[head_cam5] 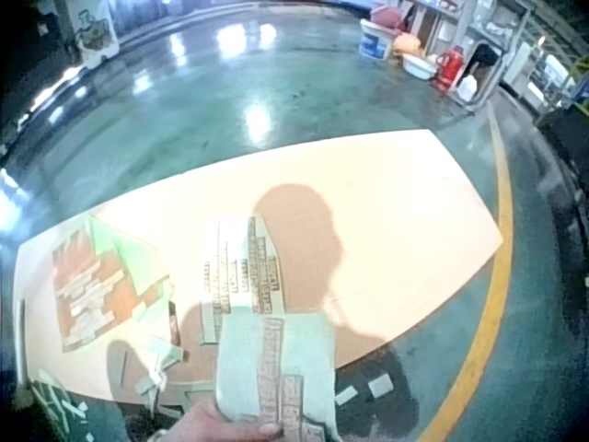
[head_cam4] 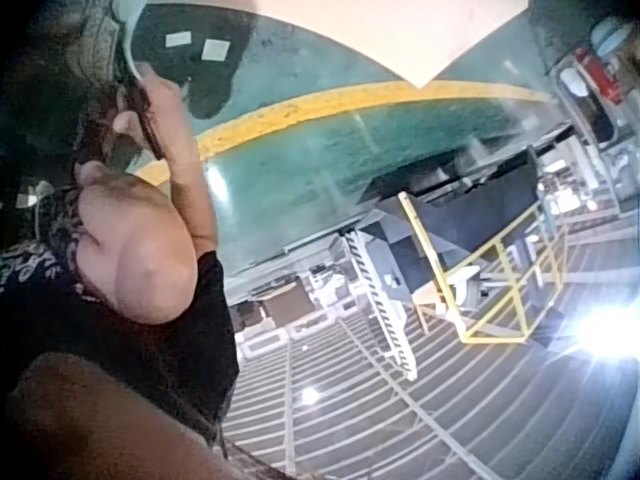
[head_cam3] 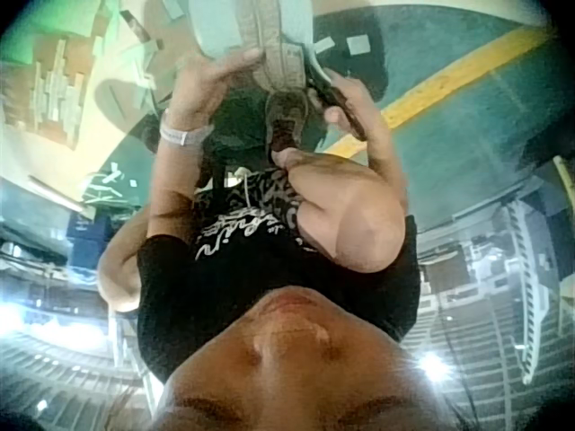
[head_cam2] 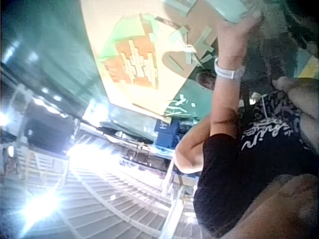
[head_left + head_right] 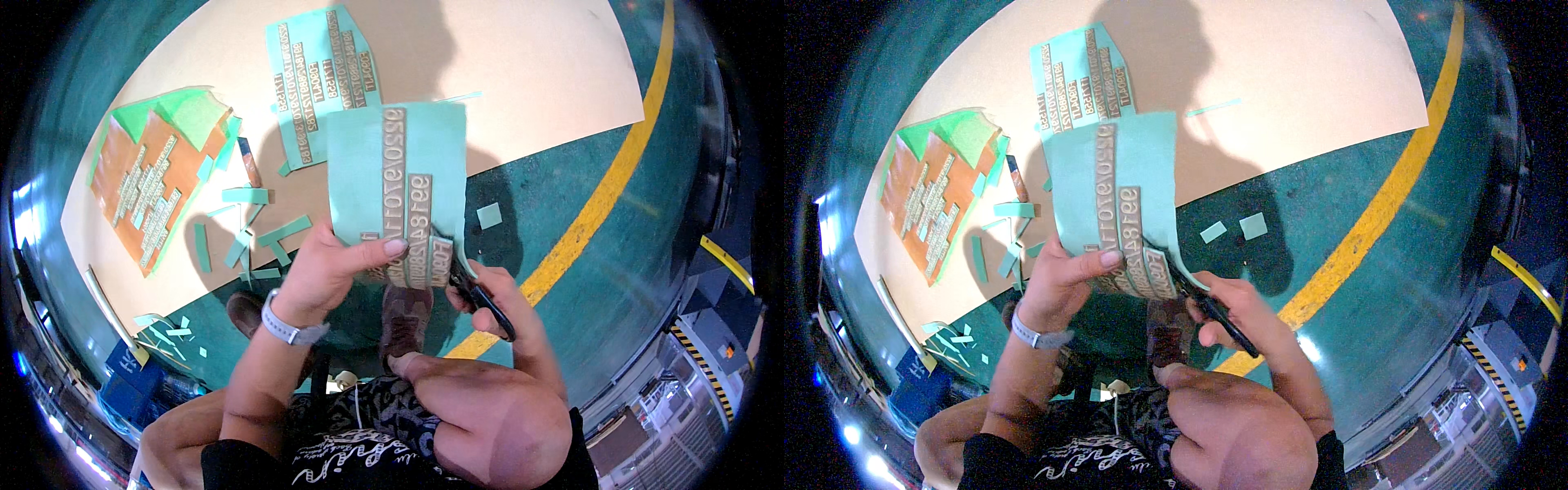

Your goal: The person cuts individual printed labels from a larger teal-colored sheet using scissors.

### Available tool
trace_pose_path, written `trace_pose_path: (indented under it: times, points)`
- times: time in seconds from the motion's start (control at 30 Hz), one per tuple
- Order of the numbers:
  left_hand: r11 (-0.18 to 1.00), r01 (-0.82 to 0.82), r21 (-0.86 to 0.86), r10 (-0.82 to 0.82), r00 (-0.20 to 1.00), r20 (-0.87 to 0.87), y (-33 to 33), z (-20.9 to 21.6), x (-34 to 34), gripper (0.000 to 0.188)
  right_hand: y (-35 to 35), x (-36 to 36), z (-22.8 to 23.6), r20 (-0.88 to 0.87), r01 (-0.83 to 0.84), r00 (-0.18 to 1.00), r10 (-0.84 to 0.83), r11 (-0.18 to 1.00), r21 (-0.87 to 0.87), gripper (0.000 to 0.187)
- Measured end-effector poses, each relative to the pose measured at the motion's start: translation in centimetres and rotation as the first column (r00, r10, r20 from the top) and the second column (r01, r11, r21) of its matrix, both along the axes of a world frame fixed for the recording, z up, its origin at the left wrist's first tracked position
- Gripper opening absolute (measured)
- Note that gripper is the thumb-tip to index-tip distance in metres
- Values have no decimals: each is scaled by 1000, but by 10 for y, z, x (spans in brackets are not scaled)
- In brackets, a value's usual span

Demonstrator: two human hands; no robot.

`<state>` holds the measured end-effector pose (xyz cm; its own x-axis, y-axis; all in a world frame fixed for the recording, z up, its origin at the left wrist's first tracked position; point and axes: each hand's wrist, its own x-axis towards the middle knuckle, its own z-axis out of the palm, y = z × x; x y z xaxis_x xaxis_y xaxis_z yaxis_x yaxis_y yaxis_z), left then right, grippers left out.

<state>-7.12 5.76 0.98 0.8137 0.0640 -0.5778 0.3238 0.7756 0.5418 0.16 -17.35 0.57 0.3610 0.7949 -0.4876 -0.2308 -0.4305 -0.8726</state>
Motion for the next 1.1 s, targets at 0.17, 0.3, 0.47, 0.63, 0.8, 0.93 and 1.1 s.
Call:
trace_pose_path:
  times: [0.17,0.3,0.47,0.63,0.8,0.93,1.1]
  points:
    - [783,583,219,-564,813,-146,51,-5,15,41,-20,11,-9,118,-206,968,220,971,-119,87]
    - [596,677,432,-719,690,-88,82,-29,36,37,-55,17,-33,-250,7,964,-93,946,-325,45]
    - [-4,849,528,-952,159,-263,83,-32,102,39,-19,44,-71,20,435,895,-445,883,176,74]
    - [-451,608,654,-853,-79,-515,61,-38,153,36,44,49,-59,-92,551,835,-543,827,113,42]
    - [-289,-148,946,-502,865,-18,47,-97,125,23,44,41,-112,41,648,761,-647,761,-23,30]
    - [595,595,541,-455,804,-384,-8,-124,28,32,26,55,-129,2,640,768,-640,768,-14,33]
    - [959,-111,-261,14,937,-348,-56,-147,16,27,10,78,-115,31,456,888,-459,868,-196,34]
